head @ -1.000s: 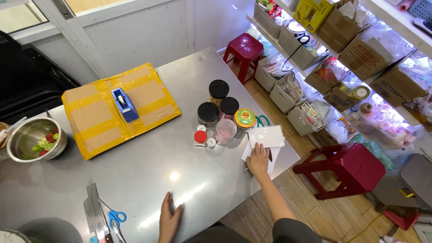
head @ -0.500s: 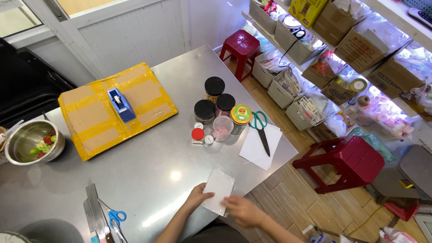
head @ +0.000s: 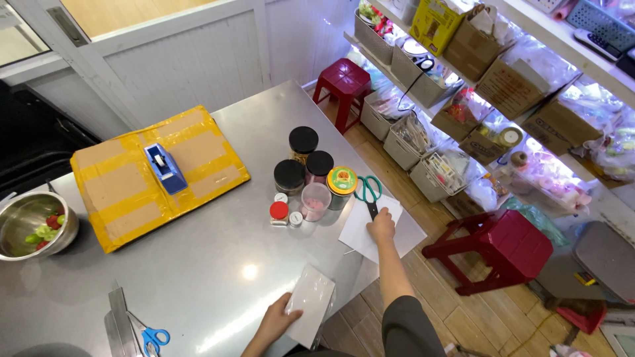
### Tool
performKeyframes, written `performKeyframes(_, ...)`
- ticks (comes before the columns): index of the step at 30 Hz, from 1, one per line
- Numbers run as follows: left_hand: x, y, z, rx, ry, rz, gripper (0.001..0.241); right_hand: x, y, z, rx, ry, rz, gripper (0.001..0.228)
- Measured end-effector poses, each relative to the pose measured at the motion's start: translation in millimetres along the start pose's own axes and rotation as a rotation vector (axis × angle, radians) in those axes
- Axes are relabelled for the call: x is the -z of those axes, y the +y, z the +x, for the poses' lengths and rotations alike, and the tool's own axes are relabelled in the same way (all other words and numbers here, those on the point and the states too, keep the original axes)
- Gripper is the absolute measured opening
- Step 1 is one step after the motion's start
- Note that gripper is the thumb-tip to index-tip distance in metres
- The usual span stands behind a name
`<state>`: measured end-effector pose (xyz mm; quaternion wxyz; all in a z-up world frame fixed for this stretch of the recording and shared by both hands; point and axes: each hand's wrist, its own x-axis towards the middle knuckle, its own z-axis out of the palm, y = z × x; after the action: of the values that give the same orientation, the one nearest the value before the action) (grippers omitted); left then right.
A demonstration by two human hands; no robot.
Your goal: Cleaning a metal prep table and then cutting and inspecting an orange fabric item and a white sheet using scissors in a bakery kitchen.
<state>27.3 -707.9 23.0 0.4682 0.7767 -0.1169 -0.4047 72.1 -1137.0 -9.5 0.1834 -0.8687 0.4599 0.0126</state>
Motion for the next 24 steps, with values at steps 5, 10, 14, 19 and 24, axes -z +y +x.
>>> performKeyframes(5, 11.6, 1.6, -22.6, 0.06, 0.007, -0.034, 0.048, -29.6, 39.6, 33.4, -0.1, -0.043, 0.208, 0.047)
performKeyframes(10, 11.6, -7.2, 2.6, -0.029, 0.01, -0.127, 0.054, -42.8, 102.9, -11.3, 0.075, 0.257, 0.577, 0.04)
performKeyframes(14, -24.8, 14.6, 68.1, -0.305, -0.054, -0.091, 0.057, -6.2, 142.5, -101.7, -0.073, 0.059, 1.012, 0.021)
performKeyframes(19, -75.8, 88.2, 153.7, -0.464, -0.024, 0.016, 0.054, -34.6, 229.1, -169.2, -0.252, -0.066, 1.134, 0.027)
performKeyframes(24, -108.2, 141.8, 228.7, -0.393, 0.033, 0.125, 0.058, -73.7, 283.2, -163.8, -0.376, -0.079, 1.25, 0.026)
